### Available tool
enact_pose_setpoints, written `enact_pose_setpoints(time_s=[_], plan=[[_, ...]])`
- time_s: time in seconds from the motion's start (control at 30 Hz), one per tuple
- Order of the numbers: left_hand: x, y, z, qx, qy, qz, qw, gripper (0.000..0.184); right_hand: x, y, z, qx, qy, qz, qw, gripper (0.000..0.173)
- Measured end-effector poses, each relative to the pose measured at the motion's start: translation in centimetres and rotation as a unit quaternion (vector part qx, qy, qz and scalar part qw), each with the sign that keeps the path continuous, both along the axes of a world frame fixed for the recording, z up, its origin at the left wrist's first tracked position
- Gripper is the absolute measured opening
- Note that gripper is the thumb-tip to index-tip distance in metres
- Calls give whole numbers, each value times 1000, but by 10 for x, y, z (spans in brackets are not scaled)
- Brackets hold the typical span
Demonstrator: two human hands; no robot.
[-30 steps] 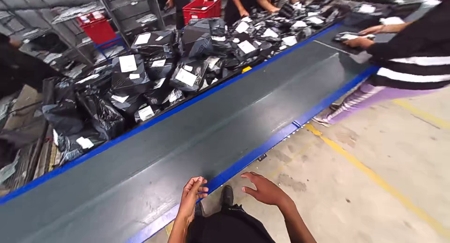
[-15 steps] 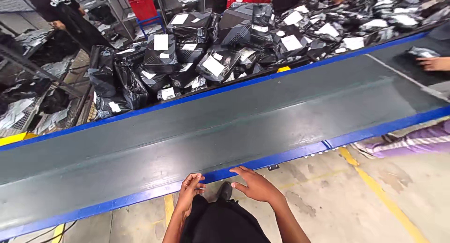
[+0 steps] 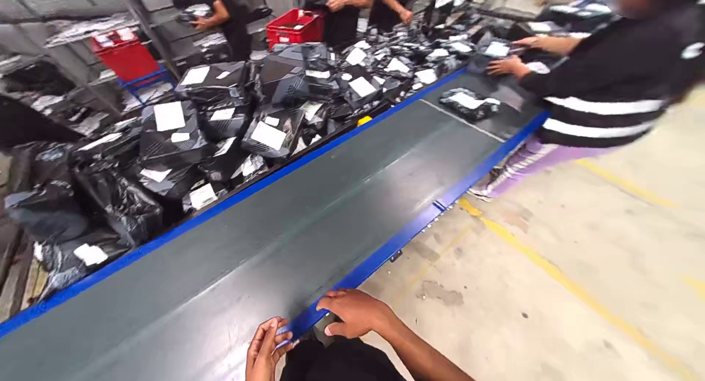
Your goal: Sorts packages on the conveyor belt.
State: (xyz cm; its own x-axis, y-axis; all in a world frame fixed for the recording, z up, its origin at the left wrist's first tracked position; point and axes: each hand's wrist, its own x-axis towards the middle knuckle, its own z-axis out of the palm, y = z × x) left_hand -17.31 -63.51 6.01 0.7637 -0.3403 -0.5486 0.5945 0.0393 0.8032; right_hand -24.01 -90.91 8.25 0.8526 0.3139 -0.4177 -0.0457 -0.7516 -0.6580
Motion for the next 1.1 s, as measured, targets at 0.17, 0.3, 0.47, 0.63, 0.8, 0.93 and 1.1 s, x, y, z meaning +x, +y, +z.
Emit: enact_pose_setpoints(time_s=[0.17,0.3,0.47,0.63,0.8,0.93,1.1], plan=[[34,-8,1,-18,-1,-44,999,32,11,3,24,-18,-16,-71,997,48],[63,-21,4,-47,-16,-99,994,32,6,10,26,5,-21,-106,994,48],[92,-26,3,-56,-16,-141,988,33,6,23,18,-13,5,-135,991,47],[114,-27,-2,-51,-4,-167,985,32,6,30,17,-2,20,-196,980,48],[126,-25,-11,-38,-3,-201,979,32,-14,9,11,14,41,-240,970,49],[129,-26,-18,-33,-3,-192,981,32,-26,-46,-6,-10,38,-285,958,49],[121,-50,-23,-9,2,-156,988,34,-14,-154,-22,-86,25,-361,928,48]])
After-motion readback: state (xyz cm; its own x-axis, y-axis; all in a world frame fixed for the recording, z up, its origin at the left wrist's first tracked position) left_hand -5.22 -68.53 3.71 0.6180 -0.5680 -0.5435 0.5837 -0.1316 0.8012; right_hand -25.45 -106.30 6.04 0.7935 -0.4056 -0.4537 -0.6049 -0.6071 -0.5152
